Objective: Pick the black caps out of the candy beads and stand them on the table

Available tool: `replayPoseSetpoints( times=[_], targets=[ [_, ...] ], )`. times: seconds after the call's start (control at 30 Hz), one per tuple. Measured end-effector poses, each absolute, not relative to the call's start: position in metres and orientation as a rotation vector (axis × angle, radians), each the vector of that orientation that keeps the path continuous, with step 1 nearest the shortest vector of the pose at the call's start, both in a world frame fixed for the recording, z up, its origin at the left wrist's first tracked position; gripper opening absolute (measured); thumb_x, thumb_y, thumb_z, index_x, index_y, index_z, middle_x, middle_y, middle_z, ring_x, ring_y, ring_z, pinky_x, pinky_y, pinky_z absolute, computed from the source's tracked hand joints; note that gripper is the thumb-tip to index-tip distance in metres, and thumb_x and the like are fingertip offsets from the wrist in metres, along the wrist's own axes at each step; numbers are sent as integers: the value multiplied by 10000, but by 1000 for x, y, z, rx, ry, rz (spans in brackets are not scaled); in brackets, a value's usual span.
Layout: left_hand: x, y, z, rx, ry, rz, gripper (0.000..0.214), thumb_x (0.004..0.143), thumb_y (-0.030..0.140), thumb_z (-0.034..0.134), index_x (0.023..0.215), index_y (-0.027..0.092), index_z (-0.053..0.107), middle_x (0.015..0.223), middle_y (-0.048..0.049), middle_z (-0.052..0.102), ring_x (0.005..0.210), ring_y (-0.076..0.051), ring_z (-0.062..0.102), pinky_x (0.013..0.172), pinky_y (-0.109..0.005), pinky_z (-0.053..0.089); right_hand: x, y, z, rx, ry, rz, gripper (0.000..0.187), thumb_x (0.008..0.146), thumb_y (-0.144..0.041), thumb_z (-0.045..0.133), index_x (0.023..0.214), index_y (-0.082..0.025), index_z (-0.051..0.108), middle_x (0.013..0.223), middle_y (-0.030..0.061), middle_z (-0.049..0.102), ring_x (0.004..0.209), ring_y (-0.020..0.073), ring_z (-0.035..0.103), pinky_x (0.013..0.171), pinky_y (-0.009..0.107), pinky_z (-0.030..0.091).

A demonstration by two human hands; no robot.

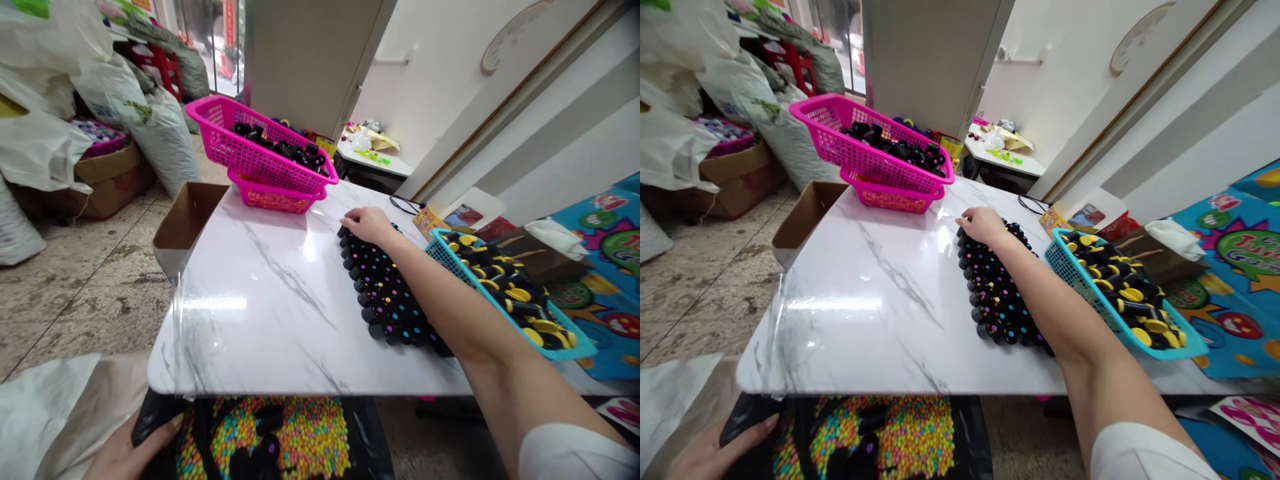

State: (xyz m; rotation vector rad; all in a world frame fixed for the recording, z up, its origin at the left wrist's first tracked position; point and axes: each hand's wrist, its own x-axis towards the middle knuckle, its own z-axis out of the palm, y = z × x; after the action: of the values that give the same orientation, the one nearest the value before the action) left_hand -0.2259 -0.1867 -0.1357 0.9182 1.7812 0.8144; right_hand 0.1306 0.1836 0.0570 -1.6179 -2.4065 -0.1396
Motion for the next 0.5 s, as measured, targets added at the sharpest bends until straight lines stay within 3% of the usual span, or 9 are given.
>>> replayPoseSetpoints(
  times=[0.07, 0.17, 0.3, 0.33, 0.4, 0.5],
  targets=[
    [-224, -186, -122, 923, 1787, 769, 633, 755, 656, 602, 1190, 197, 634, 1273, -111, 661, 1258, -373, 543, 1149, -483, 346, 123, 142, 69, -1479, -2401, -182, 181, 910, -299, 606, 926, -171, 733, 899, 104, 733, 912, 252, 678, 880, 422, 503],
    [-221, -185, -108, 905, 1736, 758, 629, 739, 635, 643, 1180, 186, 625, 1317, -104, 635, 1247, -362, 545, 1133, -468, 366, 106, 45, 74, -1056, -2534, -26, 211, 937, -328, 583, 1072, -220, 704, 961, 59, 723, 911, 213, 675, 851, 386, 526],
    [-218, -186, -109, 781, 1677, 780, 596, 733, 593, 691, 1143, 168, 612, 1225, -94, 676, 1138, -325, 599, 1015, -420, 469, 97, -84, 32, -510, -2993, 804, 213, 939, -291, 586, 1137, -262, 661, 961, 19, 731, 827, 148, 692, 708, 253, 577],
    [-218, -187, -110, 741, 1670, 781, 581, 724, 584, 705, 1110, 158, 617, 1166, -92, 696, 1073, -309, 622, 949, -395, 505, 98, -107, 13, -524, -3036, 846, 201, 941, -288, 578, 1116, -253, 669, 938, 28, 738, 796, 159, 698, 680, 264, 585],
    [-216, -189, -110, 698, 1669, 789, 559, 709, 561, 730, 1063, 142, 621, 1068, -80, 714, 954, -270, 641, 832, -345, 534, 99, -136, -29, -779, -3000, 671, 216, 942, -256, 554, 1115, -200, 671, 974, 78, 746, 822, 208, 710, 716, 330, 604],
    [-215, -189, -106, 671, 1644, 810, 539, 696, 529, 754, 1035, 131, 624, 1015, -67, 713, 862, -222, 631, 754, -299, 531, 94, -143, -77, -1034, -2899, 466, 344, 934, -232, 548, 1269, -183, 608, 1253, 125, 671, 1058, 264, 675, 898, 400, 582]
  ],
)
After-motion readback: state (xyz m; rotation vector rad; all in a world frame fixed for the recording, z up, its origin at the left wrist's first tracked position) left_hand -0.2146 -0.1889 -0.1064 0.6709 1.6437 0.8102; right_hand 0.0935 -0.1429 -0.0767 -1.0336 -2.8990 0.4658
